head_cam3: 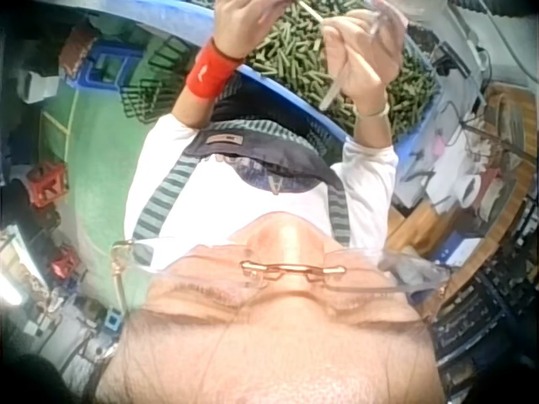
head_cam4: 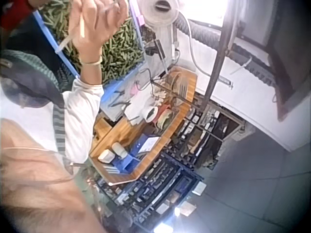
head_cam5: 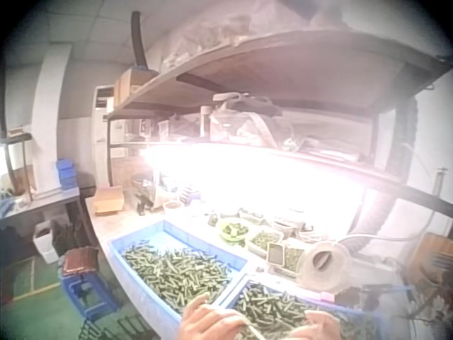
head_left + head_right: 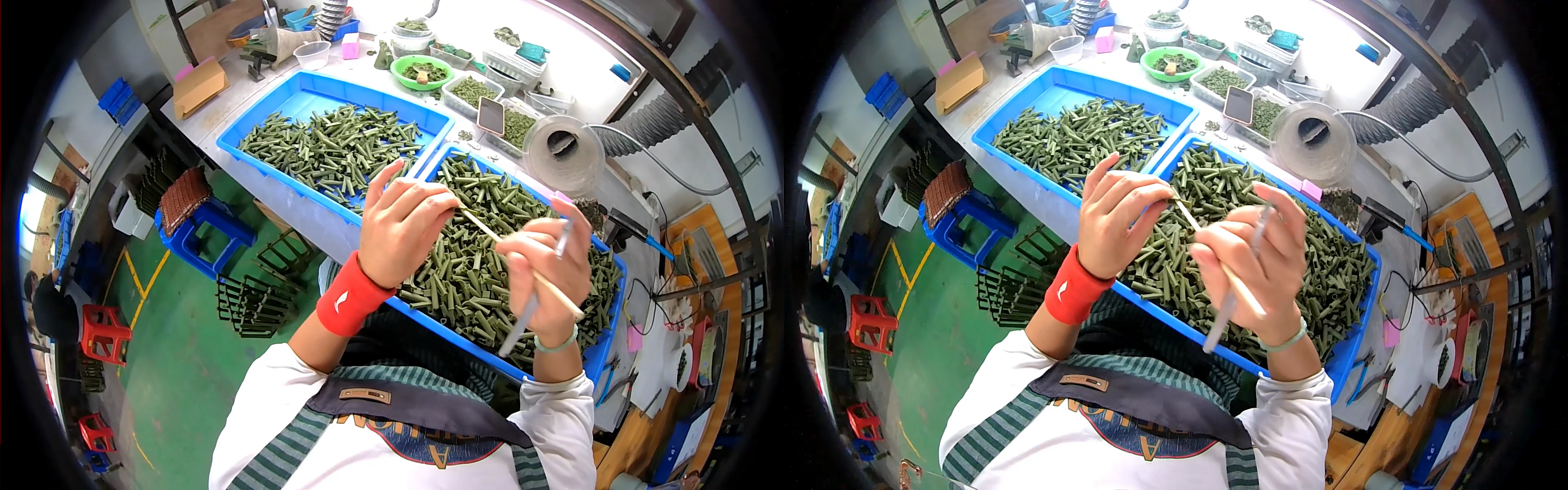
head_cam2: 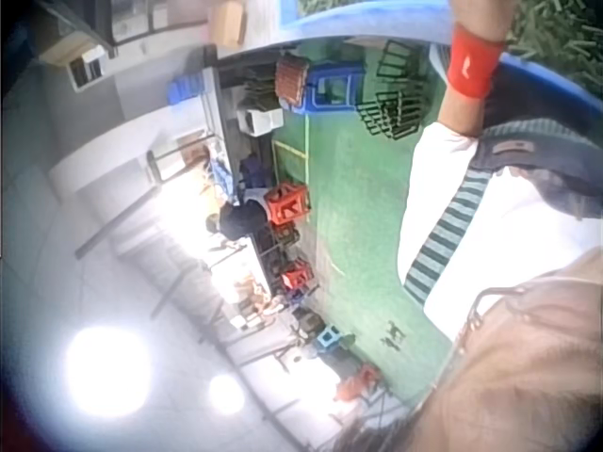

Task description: The person slides small green cylindrical components onto a thin wooden stick by hand, holding the stick with one hand and picking up components from a blue bin with the other.

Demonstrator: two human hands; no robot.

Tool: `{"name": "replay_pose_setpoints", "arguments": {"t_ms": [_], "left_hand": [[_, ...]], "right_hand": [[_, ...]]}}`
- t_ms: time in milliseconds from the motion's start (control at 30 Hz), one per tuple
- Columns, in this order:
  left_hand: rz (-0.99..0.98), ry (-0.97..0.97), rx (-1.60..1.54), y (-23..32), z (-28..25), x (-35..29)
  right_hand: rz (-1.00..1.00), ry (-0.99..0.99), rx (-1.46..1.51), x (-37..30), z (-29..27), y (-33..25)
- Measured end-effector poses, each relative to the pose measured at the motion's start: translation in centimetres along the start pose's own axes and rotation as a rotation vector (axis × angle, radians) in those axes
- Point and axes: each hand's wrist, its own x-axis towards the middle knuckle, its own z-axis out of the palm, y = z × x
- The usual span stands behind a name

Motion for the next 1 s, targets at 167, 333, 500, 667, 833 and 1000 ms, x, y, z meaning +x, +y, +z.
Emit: {"name": "replay_pose_setpoints", "arguments": {"t_ms": [167, 333, 500, 667, 833, 1000], "left_hand": [[-0.09, -0.019, -0.042, -0.9, 0.4, -0.7], [-0.12, -0.007, -0.093, -0.8, 0.4, -0.6], [-0.121, -0.01, -0.084, -0.9, 0.3, -0.6], [-0.109, -0.007, -0.079, -0.4, 0.1, -0.3], [-0.069, -0.006, -0.04, 0.0, 0.1, -0.2], [-0.083, -0.007, -0.045, -0.2, 0.1, -0.3]], "right_hand": [[0.019, 0.137, 0.105, -0.5, -1.0, 0.0], [-0.008, 0.173, 0.063, -0.8, -0.7, -0.1], [-0.054, 0.115, 0.0, -0.6, -0.8, -0.4], [-0.089, 0.067, -0.026, -0.6, -0.4, -0.1], [-0.128, 0.057, -0.055, -0.3, 0.1, -0.3], [-0.122, 0.038, 0.027, -0.4, 0.3, 0.1]]}}
